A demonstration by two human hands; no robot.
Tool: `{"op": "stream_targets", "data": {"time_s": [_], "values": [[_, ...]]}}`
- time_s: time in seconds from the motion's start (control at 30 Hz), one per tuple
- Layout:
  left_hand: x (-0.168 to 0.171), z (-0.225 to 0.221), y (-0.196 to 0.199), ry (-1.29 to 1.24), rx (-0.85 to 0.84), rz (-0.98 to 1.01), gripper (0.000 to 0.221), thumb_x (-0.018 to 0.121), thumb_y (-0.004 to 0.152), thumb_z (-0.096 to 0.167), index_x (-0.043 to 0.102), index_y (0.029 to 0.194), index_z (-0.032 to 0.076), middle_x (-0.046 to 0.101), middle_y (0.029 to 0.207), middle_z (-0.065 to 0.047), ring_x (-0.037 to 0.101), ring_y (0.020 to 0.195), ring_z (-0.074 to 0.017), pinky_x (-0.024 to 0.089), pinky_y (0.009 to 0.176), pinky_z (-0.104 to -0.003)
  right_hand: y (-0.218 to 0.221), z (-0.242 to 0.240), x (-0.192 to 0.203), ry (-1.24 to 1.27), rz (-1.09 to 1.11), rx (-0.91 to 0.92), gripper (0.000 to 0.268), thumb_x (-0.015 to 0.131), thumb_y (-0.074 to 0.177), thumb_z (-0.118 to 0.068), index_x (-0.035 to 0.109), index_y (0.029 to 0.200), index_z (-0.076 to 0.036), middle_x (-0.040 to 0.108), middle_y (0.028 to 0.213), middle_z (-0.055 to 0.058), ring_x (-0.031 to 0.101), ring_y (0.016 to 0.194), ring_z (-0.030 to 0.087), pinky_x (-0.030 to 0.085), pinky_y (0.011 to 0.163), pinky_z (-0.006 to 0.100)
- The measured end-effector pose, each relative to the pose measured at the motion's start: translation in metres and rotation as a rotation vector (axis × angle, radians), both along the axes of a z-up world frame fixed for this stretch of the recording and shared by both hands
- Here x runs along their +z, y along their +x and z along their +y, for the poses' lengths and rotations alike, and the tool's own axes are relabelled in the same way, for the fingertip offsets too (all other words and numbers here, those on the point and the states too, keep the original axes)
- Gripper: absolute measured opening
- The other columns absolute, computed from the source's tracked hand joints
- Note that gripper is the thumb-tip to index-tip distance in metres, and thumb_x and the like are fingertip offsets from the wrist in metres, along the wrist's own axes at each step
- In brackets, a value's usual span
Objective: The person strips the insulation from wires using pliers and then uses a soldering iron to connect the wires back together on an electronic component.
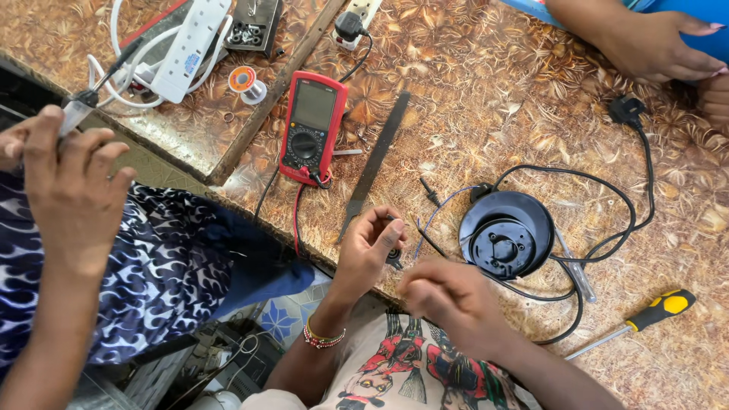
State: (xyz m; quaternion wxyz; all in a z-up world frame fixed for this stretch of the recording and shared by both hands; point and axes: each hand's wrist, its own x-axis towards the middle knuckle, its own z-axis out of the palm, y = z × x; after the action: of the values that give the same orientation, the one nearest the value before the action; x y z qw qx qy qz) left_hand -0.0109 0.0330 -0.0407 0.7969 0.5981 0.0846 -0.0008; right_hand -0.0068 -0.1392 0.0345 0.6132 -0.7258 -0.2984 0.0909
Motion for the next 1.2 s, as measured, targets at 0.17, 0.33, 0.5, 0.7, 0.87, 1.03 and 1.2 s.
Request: {"op": "stream_targets", "data": {"time_s": [0.17, 0.33, 0.5, 0.7, 0.87, 1.03, 1.2], "values": [[-0.048, 0.004, -0.008, -0.046, 0.173, 0.124, 0.024, 0.073, 0.092, 0.029, 0.065, 0.105, 0.01, 0.067, 0.079, -0.003, 0.06, 0.068, -0.0086, 0.05, 0.065, -0.021, 0.003, 0.066, 0.021, -0.042, 0.119, 0.394, 0.041, 0.047, 0.102, -0.048, 0.07, 0.102, -0.014, 0.074, 0.094, 0.001, 0.072, 0.083, 0.015, 0.055, 0.074, 0.031], [-0.097, 0.167, -0.029, -0.135, 0.191, -0.02, 0.013, 0.071, 0.096, 0.012, 0.065, 0.105, 0.006, 0.065, 0.07, -0.012, 0.063, 0.06, -0.0174, 0.051, 0.06, -0.026, 0.012, 0.132, -0.01, 0.268, 0.52, 0.395, 0.03, 0.061, 0.103, -0.029, 0.069, 0.11, -0.001, 0.071, 0.077, 0.006, 0.069, 0.068, 0.01, 0.057, 0.063, 0.024], [0.059, 0.223, -0.07, -0.578, -0.059, -0.344, 0.037, 0.036, 0.116, 0.039, 0.058, 0.104, 0.012, 0.043, 0.073, 0.001, 0.038, 0.066, -0.0153, 0.032, 0.066, -0.032, 0.03, 0.168, 0.006, 0.117, 0.694, 0.276, 0.037, 0.058, 0.098, -0.042, 0.066, 0.11, -0.008, 0.066, 0.079, 0.002, 0.062, 0.065, 0.008, 0.053, 0.06, 0.02], [0.046, 0.201, -0.099, -0.696, -0.177, -0.228, 0.039, 0.04, 0.11, 0.037, 0.05, 0.08, 0.014, 0.035, 0.067, 0.001, 0.031, 0.058, -0.0171, 0.031, 0.058, -0.034, 0.031, 0.198, 0.0, 0.059, 0.689, 0.362, 0.065, 0.052, 0.094, -0.048, 0.056, 0.14, -0.001, 0.069, 0.1, 0.007, 0.064, 0.081, 0.012, 0.058, 0.07, 0.025], [0.039, 0.187, -0.142, -1.306, -0.29, 0.067, 0.038, 0.038, 0.109, 0.044, 0.059, 0.096, 0.015, 0.04, 0.073, 0.002, 0.043, 0.07, -0.02, 0.039, 0.073, -0.03, 0.019, 0.216, -0.011, 0.077, 0.374, 0.278, 0.066, 0.039, 0.095, -0.063, 0.062, 0.128, -0.011, 0.054, 0.154, 0.01, 0.042, 0.147, 0.021, 0.03, 0.121, 0.037], [0.068, 0.173, -0.158, -3.05, 0.09, 0.872, 0.036, 0.05, 0.108, 0.019, 0.074, 0.086, 0.001, 0.058, 0.068, -0.004, 0.055, 0.063, -0.0231, 0.044, 0.067, -0.03, 0.004, 0.199, -0.004, 0.318, 0.491, 0.234, 0.04, 0.049, 0.104, -0.042, 0.06, 0.129, -0.013, 0.061, 0.112, 0.005, 0.062, 0.096, 0.013, 0.05, 0.093, 0.029], [0.05, 0.187, -0.173, -1.874, -0.132, 0.184, 0.031, 0.042, 0.109, 0.036, 0.06, 0.09, 0.02, 0.043, 0.074, 0.007, 0.044, 0.071, -0.0154, 0.04, 0.074, -0.027, 0.006, 0.154, -0.003, 0.408, 0.455, 0.17, 0.032, 0.046, 0.108, -0.04, 0.058, 0.119, -0.013, 0.06, 0.121, 0.003, 0.056, 0.108, 0.013, 0.045, 0.099, 0.028]]}}
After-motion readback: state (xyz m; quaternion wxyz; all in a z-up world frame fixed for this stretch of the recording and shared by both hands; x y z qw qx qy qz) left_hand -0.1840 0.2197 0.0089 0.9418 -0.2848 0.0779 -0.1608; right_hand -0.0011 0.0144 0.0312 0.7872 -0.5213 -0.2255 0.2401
